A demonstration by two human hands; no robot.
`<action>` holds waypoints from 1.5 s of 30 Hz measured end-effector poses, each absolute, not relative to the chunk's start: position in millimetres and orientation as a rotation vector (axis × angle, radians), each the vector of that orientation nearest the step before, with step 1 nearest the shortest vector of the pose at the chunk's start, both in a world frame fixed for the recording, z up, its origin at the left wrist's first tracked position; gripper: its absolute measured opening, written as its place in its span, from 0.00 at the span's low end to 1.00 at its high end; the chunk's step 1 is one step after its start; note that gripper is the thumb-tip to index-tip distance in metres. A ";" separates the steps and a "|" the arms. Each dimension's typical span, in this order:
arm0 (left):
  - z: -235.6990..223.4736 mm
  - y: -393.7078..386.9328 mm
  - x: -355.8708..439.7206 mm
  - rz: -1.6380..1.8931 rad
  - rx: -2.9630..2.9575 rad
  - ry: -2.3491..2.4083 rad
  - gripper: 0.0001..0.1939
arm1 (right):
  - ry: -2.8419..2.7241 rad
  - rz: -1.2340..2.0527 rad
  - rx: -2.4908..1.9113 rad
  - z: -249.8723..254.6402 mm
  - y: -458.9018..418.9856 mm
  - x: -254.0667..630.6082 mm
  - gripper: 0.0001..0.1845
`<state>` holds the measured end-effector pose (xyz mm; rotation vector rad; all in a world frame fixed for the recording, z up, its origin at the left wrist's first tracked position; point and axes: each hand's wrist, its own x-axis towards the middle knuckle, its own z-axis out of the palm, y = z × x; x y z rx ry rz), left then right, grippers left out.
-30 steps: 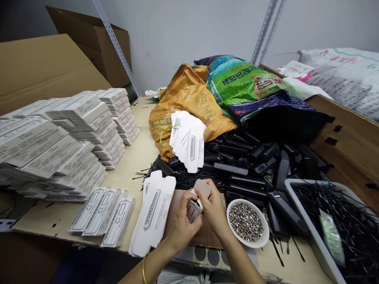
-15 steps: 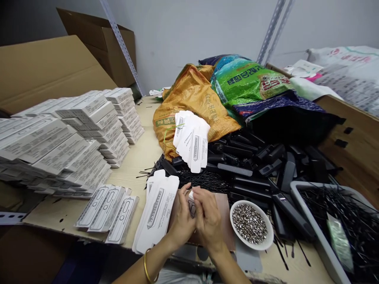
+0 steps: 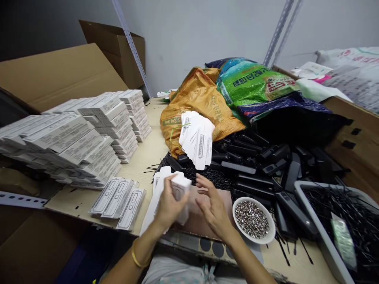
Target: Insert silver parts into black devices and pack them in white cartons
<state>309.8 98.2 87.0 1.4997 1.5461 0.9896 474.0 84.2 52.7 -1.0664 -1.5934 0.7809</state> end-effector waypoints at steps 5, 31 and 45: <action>79.7 117.4 208.2 0.653 1.745 2.181 0.24 | -1.500 0.837 -1.475 44.3 74.5 526.3 0.15; 20.9 235.6 454.2 0.573 2.385 1.084 0.20 | -1.893 0.318 -1.734 -31.8 50.1 597.9 0.04; 71.4 142.5 364.3 1.038 1.221 1.030 0.16 | -0.657 1.122 -1.343 6.4 44.1 568.4 0.16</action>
